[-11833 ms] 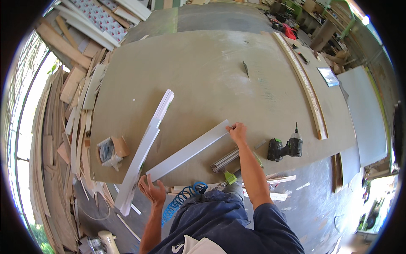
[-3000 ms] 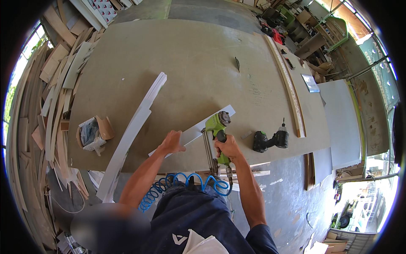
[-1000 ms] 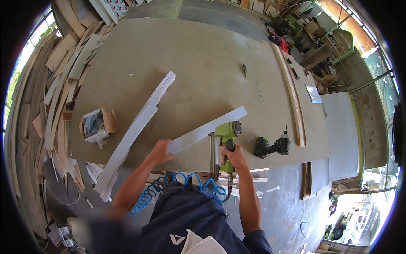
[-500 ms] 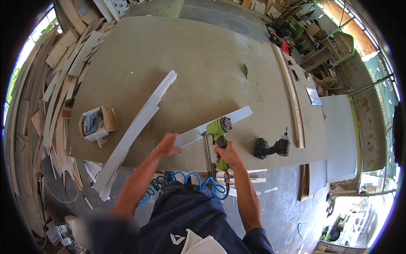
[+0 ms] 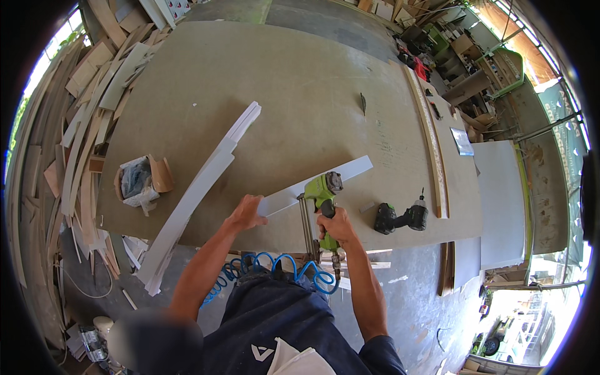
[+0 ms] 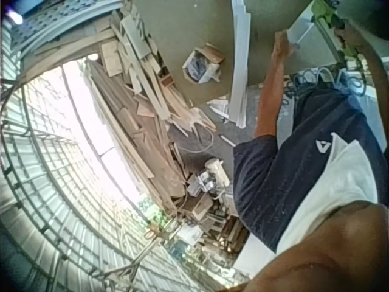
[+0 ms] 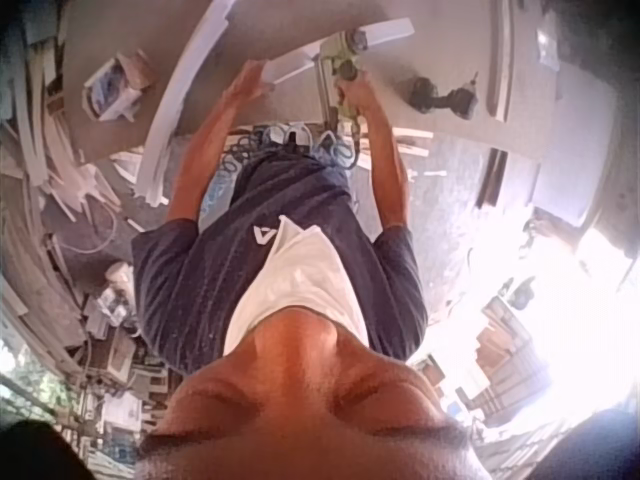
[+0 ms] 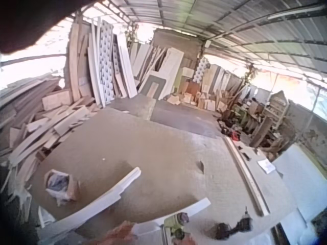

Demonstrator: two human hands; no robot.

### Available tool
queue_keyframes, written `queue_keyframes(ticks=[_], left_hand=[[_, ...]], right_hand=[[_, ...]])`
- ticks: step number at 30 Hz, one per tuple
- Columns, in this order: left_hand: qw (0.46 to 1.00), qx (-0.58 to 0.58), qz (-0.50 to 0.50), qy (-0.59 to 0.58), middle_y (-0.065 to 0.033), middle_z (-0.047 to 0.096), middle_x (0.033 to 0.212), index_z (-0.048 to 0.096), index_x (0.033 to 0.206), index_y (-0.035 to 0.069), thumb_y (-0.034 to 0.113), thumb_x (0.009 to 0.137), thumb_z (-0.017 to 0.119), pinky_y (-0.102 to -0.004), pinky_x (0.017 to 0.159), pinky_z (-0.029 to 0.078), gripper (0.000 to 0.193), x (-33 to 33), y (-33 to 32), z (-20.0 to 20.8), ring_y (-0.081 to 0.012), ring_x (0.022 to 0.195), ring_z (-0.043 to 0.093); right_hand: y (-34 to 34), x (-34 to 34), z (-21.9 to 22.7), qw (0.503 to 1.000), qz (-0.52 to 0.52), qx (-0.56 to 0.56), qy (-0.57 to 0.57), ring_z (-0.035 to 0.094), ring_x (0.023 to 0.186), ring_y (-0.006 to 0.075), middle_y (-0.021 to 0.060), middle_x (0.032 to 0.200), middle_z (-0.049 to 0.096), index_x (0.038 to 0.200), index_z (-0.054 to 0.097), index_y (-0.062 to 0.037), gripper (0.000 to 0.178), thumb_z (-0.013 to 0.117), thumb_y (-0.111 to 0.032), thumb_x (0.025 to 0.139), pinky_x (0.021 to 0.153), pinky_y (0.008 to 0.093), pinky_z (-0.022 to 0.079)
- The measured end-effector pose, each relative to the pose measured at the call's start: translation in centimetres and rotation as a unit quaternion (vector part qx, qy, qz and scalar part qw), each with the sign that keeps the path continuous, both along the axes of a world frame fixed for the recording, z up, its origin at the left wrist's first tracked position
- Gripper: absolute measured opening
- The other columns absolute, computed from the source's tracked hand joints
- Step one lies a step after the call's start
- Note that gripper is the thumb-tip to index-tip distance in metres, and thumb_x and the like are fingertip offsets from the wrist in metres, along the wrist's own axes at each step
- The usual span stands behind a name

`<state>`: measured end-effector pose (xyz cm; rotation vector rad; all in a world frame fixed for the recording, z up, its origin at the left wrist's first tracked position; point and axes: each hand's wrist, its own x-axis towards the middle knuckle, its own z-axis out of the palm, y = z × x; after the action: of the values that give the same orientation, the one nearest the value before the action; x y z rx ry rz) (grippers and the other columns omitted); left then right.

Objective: The person retrieves white plastic molding strips from a cabinet and places them on a workbench. They then use a pneumatic nail gun to fasten the strips together, repeatedly aligning and nailing the pieces to form a larger assembly.

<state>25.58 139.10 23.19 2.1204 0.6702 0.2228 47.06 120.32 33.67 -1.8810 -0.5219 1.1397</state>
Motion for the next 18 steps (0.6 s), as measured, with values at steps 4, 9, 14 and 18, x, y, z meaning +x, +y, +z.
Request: queue_keyframes(ticks=[4,9,14,18], left_hand=[[1.0,-0.005,0.001,0.009,-0.0284,0.068,0.089,0.065,0.091,-0.006,0.016,0.06,0.084,-0.0472,0.082,0.053,0.043,0.0,0.1,-0.5,-0.0452,0.089,0.067],[1.0,-0.023,-0.004,0.002,-0.0286,0.068,0.089,0.064,0.091,-0.006,0.017,0.06,0.084,-0.0476,0.083,0.053,0.043,-0.1,0.4,-1.3,-0.0459,0.09,0.066],[0.999,-0.029,-0.003,0.023,-0.0257,0.07,0.089,0.066,0.096,-0.005,0.017,0.062,0.084,-0.0467,0.084,0.053,0.044,0.1,0.2,-0.5,-0.0431,0.088,0.067],[0.998,-0.041,-0.009,0.051,-0.0265,0.069,0.095,0.066,0.1,-0.004,0.019,0.063,0.084,-0.0476,0.091,0.05,0.047,0.1,0.3,-0.5,-0.0433,0.099,0.063]], right_hand=[[0.0,0.1,-0.1,1.0,0.001,0.007,0.002,0.059,0.048,0.0178,0.0083,0.063,0.06,0.09,0.064,0.005,0.012,0.064,-0.003,0.081,0.044,0.034,0.051],[-0.2,-0.4,0.1,1.0,-0.018,0.007,0.012,0.058,0.048,0.0177,0.0084,0.063,0.059,0.092,0.063,0.0047,0.013,0.064,-0.003,0.082,0.044,0.034,0.051],[-0.2,-0.7,0.4,1.0,-0.015,0.004,0.01,0.058,0.05,0.0166,0.008,0.064,0.059,0.093,0.064,0.0041,0.013,0.064,-0.003,0.082,0.044,0.0331,0.051],[0.0,-0.9,0.5,1.0,-0.003,-0.001,0.002,0.058,0.051,0.0158,0.0074,0.065,0.059,0.092,0.063,0.0041,0.012,0.065,-0.003,0.082,0.045,0.0329,0.052]])
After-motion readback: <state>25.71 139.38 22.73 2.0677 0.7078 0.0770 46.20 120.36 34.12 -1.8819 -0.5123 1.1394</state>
